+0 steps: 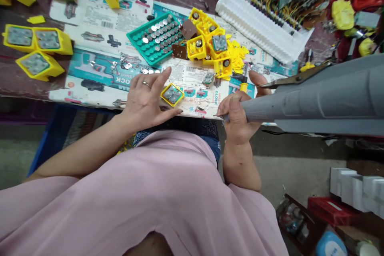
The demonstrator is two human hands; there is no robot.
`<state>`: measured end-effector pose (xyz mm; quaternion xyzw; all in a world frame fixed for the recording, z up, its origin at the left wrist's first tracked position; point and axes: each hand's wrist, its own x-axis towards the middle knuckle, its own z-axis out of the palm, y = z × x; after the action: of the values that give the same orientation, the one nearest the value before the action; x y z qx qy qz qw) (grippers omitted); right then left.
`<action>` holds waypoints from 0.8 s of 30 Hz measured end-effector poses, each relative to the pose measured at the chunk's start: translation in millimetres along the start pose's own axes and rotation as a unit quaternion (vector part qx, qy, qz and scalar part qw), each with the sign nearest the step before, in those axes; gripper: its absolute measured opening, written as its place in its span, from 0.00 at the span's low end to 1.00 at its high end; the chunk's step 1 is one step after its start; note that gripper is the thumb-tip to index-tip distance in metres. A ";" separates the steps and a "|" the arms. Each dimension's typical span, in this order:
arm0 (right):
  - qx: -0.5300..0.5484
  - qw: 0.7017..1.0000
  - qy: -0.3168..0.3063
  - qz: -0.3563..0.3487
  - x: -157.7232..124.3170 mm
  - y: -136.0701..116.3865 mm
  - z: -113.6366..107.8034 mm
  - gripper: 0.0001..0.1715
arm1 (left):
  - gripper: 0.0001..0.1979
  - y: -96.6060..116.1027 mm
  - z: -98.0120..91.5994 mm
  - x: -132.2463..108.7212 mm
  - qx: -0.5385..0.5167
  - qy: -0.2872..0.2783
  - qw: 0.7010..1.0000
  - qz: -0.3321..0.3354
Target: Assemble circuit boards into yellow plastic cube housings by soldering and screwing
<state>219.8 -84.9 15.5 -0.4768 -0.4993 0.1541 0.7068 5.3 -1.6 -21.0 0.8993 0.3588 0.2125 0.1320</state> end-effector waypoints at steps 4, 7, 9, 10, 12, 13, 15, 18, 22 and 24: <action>-0.035 0.999 0.008 -0.009 0.7 -1.0 1.4 0.21 | 0.42 2.2 16.9 -6.5 -0.019 0.046 0.999 0.015; -0.053 0.998 0.014 -0.015 0.6 -0.5 1.7 0.22 | 0.41 -0.5 20.3 -7.9 -0.062 0.060 0.996 0.035; -0.056 0.998 0.006 -0.017 0.4 -0.2 2.0 0.21 | 0.42 -2.0 21.0 -8.2 -0.087 0.050 0.994 0.030; -0.058 0.998 0.001 -0.018 0.4 -0.3 2.2 0.21 | 0.42 -2.4 21.2 -8.3 -0.096 0.043 0.994 0.026; -0.072 0.997 0.000 -0.018 0.4 -0.9 2.8 0.22 | 0.43 -3.0 21.7 -8.3 -0.107 0.030 0.994 0.023; -0.078 0.997 0.004 -0.016 0.5 -1.3 3.1 0.23 | 0.42 -3.1 21.9 -8.2 -0.109 0.027 0.993 0.025; -0.077 0.997 0.008 -0.010 0.5 -2.0 3.6 0.22 | 0.42 -3.3 22.5 -8.2 -0.108 0.026 0.993 0.027; -0.065 0.998 0.011 -0.002 0.2 -2.3 4.2 0.21 | 0.41 -3.6 23.7 -8.4 -0.105 0.037 0.993 0.034; -0.052 0.998 0.029 0.015 2.0 -3.7 5.0 0.21 | 0.41 -4.5 25.9 -9.3 -0.103 0.048 0.993 0.043; -0.031 0.998 0.044 0.026 4.8 -5.2 3.8 0.21 | 0.41 -5.1 26.5 -9.6 -0.102 0.049 0.992 0.048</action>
<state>217.4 -82.2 22.6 -0.5180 -0.4596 0.1358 0.7085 8.7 -7.0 -48.9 0.8860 0.2973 0.2977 0.1951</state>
